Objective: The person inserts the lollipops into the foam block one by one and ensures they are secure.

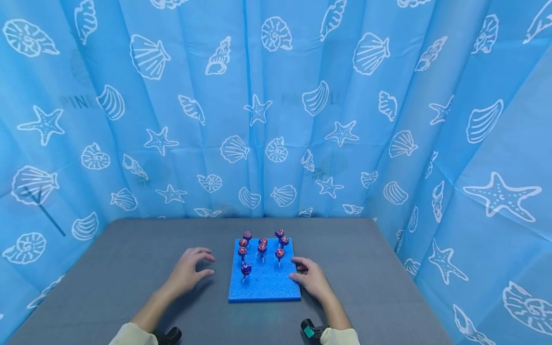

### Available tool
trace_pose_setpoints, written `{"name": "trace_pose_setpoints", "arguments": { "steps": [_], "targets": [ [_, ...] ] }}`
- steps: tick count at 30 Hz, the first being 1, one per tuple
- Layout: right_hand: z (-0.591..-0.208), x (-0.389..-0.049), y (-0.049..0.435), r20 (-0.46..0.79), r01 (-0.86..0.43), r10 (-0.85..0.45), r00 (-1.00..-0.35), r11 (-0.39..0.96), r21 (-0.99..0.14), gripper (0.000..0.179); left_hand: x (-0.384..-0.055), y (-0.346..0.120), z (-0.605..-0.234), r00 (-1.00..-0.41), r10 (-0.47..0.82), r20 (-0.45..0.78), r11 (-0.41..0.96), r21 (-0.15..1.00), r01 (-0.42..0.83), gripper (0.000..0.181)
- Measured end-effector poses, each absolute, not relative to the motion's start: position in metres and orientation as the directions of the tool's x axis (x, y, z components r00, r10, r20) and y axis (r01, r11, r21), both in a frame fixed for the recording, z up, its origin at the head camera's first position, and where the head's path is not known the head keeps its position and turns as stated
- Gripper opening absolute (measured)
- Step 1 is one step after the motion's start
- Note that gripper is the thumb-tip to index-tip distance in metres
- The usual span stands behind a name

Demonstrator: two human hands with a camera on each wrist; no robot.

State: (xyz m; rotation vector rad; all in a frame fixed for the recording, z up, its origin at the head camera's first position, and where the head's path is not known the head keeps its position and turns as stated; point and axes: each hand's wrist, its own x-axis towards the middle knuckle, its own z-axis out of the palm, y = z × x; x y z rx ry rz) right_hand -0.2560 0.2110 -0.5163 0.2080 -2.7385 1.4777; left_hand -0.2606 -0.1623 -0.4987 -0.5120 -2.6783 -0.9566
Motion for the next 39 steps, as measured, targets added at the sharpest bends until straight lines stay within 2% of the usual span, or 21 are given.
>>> {"name": "trace_pose_setpoints", "arguments": {
  "steps": [4,10,16,27,32,39],
  "targets": [
    [-0.515,-0.255,0.211,0.087,-0.13,-0.105,-0.991,0.539,-0.832,0.039,-0.259,-0.174,-0.503,-0.91,0.277,0.308,0.764,0.504,0.404,0.031],
    [-0.514,-0.255,0.211,0.093,-0.132,-0.099,-0.991,0.536,-0.834,0.038,-0.261,-0.188,-0.508,-0.939,0.289,0.187,0.832,0.437,0.343,0.039],
    [-0.513,-0.254,0.21,0.092,-0.131,-0.099,-0.991,0.535,-0.834,0.039,-0.263,-0.197,-0.506,-0.951,0.299,0.082,0.846,0.439,0.304,0.039],
    [-0.512,-0.254,0.21,0.075,-0.12,-0.104,-0.992,0.538,-0.834,0.039,-0.265,-0.21,-0.502,-0.948,0.31,0.078,0.848,0.428,0.313,0.034],
    [-0.513,-0.254,0.211,0.082,-0.128,-0.108,-0.991,0.538,-0.833,0.039,-0.263,-0.209,-0.502,-0.947,0.31,0.084,0.849,0.424,0.315,0.025],
    [-0.515,-0.255,0.213,0.086,-0.136,-0.118,-0.989,0.536,-0.833,0.04,-0.256,-0.207,-0.499,-0.933,0.346,0.096,0.824,0.446,0.351,0.028]
  ]
}}
